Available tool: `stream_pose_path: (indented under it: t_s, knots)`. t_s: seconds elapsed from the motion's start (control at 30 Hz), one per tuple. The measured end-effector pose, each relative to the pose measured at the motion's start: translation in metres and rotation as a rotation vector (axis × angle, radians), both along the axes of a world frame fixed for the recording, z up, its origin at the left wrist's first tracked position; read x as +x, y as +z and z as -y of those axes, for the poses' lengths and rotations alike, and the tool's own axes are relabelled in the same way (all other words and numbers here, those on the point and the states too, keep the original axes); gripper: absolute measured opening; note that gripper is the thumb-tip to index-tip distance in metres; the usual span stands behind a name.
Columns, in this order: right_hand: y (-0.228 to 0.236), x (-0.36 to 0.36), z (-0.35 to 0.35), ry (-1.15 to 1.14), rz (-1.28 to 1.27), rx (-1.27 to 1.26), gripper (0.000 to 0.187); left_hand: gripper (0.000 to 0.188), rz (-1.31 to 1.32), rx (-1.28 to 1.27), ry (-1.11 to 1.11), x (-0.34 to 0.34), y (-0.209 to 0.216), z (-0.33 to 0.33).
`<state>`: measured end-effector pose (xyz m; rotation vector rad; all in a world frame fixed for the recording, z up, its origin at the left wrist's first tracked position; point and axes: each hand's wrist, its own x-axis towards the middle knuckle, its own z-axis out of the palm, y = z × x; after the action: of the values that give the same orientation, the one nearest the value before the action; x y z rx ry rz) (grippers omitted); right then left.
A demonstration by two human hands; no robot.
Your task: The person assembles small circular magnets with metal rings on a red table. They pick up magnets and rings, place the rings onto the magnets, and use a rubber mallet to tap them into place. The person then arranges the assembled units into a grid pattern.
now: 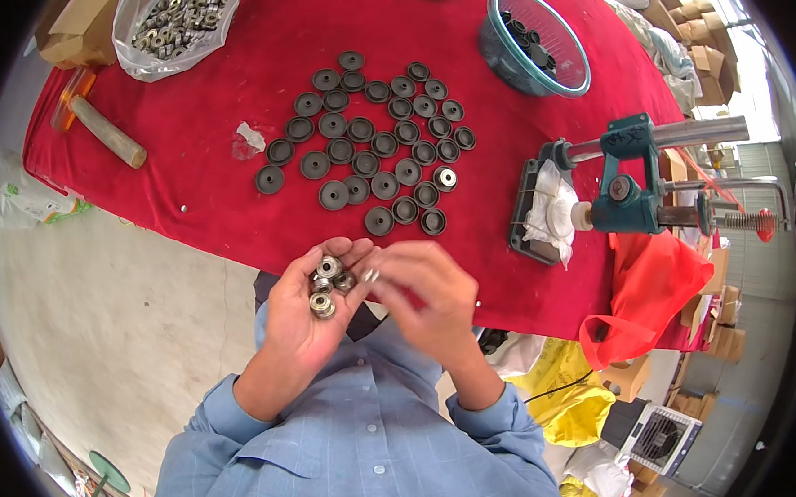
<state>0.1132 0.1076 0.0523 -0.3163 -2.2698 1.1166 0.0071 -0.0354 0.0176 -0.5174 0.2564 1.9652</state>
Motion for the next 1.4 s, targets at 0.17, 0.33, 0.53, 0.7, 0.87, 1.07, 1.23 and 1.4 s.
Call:
stream_pose_path:
  t_s: [0.17, 0.33, 0.53, 0.7, 0.87, 1.07, 1.23, 1.4]
  knots:
    - [-0.030, -0.023, -0.028, -0.144, -0.007, 0.354, 0.025, 0.032, -0.048, -0.093, -0.009, -0.012, 0.005, 0.010]
    - [-0.038, -0.027, -0.027, -0.117, 0.092, 0.523, 0.025, 0.032, -0.032, -0.051, -0.027, -0.017, -0.003, 0.013]
    - [-0.046, -0.013, -0.018, -0.091, 0.126, 0.569, 0.034, 0.031, -0.020, -0.046, -0.024, -0.016, -0.004, 0.015]
    - [-0.048, -0.007, -0.004, -0.152, 0.214, 0.716, 0.038, 0.032, -0.037, -0.048, -0.019, -0.014, -0.003, 0.015]
    - [-0.037, -0.009, -0.004, -0.178, 0.251, 0.682, 0.038, 0.034, -0.045, -0.069, -0.013, -0.014, 0.002, 0.014]
    - [-0.017, -0.011, 0.009, -0.115, 0.086, 0.239, 0.042, 0.039, -0.094, -0.080, -0.028, -0.012, 0.010, 0.011]
    - [-0.002, -0.023, 0.022, 0.089, 0.099, 0.203, 0.041, 0.040, -0.148, 0.094, -0.056, -0.007, -0.012, 0.020]
    - [-0.006, -0.032, 0.028, 0.164, 0.175, 0.227, 0.039, 0.039, -0.118, -0.083, -0.062, -0.001, -0.006, 0.021]
